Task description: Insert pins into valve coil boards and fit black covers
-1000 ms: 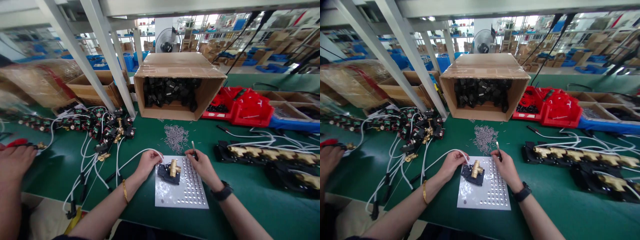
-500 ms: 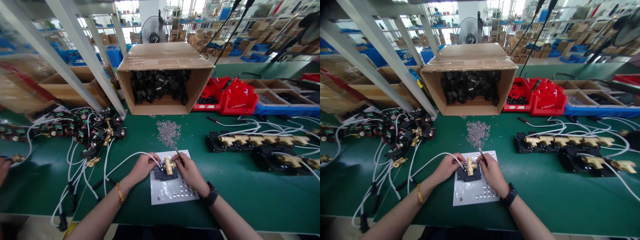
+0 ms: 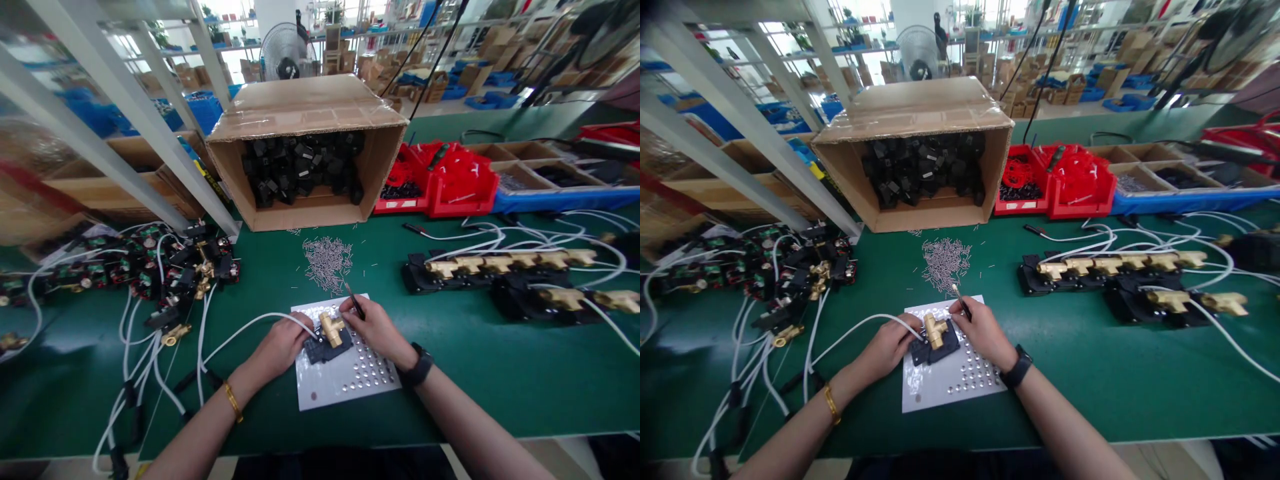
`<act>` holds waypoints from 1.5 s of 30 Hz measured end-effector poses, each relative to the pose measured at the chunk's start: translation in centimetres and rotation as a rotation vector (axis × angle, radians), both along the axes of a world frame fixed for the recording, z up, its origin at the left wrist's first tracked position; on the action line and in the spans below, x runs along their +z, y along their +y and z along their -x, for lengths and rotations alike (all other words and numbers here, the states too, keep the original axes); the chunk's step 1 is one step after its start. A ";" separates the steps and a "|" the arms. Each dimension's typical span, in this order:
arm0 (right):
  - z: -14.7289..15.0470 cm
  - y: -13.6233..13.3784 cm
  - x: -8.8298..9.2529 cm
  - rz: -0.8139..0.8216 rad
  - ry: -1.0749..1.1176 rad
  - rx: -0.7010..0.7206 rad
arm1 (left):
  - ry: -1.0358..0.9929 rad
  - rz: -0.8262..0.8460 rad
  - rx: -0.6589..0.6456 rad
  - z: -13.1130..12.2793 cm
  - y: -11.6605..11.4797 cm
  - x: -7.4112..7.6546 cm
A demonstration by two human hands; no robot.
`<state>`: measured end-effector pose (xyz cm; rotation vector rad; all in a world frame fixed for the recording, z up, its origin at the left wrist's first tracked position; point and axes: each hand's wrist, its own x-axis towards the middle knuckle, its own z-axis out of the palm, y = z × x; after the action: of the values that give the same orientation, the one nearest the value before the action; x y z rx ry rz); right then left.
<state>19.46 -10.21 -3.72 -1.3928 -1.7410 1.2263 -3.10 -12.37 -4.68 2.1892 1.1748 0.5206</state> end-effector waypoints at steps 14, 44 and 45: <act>0.0 -1.0 -0.7 -0.242 0.001 0.016 | -0.121 -0.234 0.036 -0.1 -0.5 -0.9; -3.2 -1.9 0.7 -0.222 -0.419 0.104 | 0.181 0.043 0.212 1.6 10.0 1.6; -2.6 -1.8 0.7 -0.220 -0.466 0.130 | 0.160 0.037 0.236 1.8 9.7 2.0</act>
<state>22.11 -12.04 -3.06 -1.5341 -2.2348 0.7765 -4.92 -2.71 -2.72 2.1041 1.5276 0.4210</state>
